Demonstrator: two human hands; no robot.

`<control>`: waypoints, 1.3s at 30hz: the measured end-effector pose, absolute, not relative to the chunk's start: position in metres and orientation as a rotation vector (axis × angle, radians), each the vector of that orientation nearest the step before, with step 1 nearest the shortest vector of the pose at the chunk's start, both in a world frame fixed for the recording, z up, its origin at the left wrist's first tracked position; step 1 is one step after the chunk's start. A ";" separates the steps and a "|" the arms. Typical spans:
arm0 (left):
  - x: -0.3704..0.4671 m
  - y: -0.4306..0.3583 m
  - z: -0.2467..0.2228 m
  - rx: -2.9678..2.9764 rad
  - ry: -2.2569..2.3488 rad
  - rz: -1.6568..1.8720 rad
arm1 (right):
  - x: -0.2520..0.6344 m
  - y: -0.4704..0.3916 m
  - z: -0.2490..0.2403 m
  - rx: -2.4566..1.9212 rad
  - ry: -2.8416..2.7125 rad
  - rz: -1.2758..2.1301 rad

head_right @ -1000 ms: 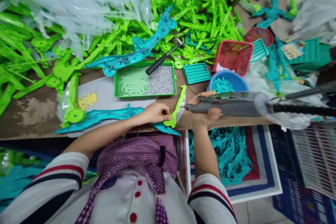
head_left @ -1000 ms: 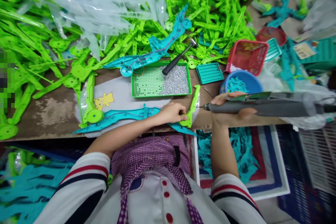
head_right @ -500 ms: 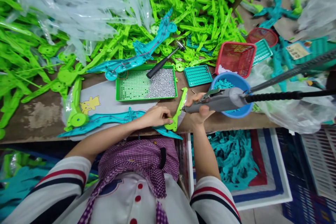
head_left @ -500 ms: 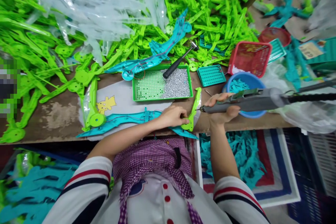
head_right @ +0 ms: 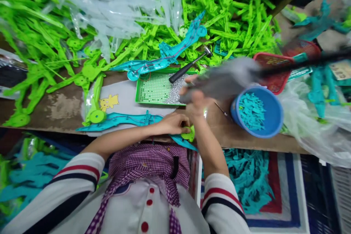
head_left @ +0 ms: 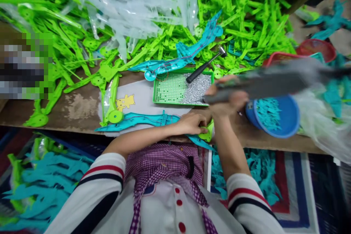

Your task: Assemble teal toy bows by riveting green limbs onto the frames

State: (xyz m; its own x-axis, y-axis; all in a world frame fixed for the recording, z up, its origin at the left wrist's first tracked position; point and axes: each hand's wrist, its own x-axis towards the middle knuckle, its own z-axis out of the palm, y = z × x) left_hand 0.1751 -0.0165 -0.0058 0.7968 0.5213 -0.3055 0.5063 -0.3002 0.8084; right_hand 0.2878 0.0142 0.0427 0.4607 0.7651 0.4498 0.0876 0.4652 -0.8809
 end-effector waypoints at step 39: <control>0.172 0.010 -0.007 1.964 0.860 0.155 | 0.324 -0.077 0.046 -0.956 -1.186 0.439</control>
